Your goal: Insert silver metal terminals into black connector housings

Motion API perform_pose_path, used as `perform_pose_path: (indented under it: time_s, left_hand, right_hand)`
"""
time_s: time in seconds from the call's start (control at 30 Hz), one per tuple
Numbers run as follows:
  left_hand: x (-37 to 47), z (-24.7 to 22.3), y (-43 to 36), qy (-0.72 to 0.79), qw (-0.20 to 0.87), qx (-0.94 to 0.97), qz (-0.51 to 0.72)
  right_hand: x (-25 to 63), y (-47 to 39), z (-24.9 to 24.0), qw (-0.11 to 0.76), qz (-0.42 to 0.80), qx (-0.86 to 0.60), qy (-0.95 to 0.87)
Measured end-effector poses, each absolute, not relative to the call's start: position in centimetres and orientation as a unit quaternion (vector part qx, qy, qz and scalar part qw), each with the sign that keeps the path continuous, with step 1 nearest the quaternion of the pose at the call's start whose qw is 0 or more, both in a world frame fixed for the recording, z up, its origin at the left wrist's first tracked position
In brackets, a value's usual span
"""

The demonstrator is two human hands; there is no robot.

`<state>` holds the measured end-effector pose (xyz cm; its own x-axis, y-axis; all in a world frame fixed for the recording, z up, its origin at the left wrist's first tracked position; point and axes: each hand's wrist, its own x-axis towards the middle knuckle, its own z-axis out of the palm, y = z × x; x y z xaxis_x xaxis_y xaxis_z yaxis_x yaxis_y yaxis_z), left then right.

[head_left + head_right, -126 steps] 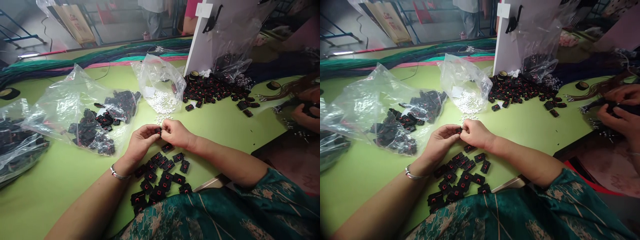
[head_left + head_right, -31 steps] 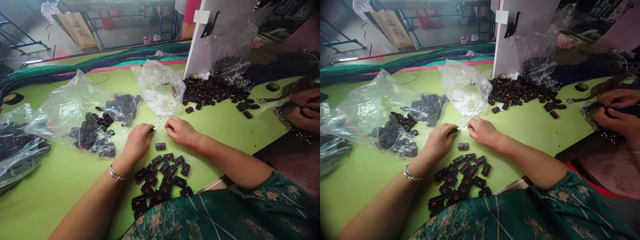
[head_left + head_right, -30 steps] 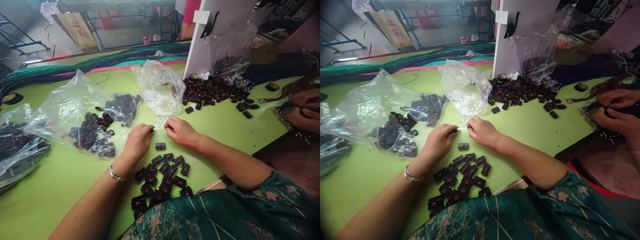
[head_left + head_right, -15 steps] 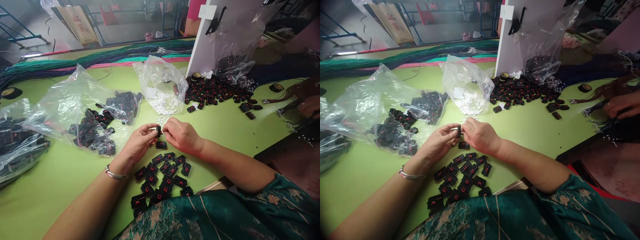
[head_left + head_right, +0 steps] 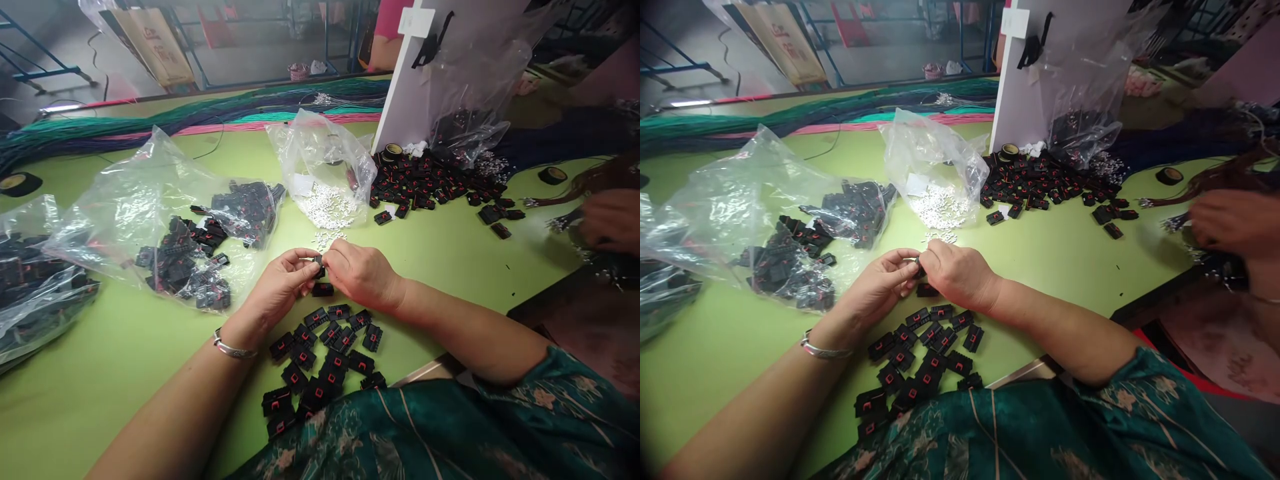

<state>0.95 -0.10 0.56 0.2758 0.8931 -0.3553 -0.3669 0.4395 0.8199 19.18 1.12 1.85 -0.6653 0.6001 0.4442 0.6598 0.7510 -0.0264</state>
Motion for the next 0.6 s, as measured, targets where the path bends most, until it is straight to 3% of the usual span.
perform_pose_path:
  time_s: [0.17,0.4,0.6]
  left_hand:
    - [1.0,0.4,-0.1,0.431,0.73,0.306,0.433]
    - [0.7,0.3,-0.1,0.397,0.749,0.256,0.464]
    - [0.6,0.4,-0.1,0.382,0.754,0.242,0.476]
  right_hand:
    - [18.9,0.9,1.5,0.25,-0.031,-0.361,-0.898]
    - [18.7,0.7,0.8,0.398,0.143,-0.329,-0.844]
    - [18.5,0.3,0.5,0.381,0.114,-0.313,-0.862]
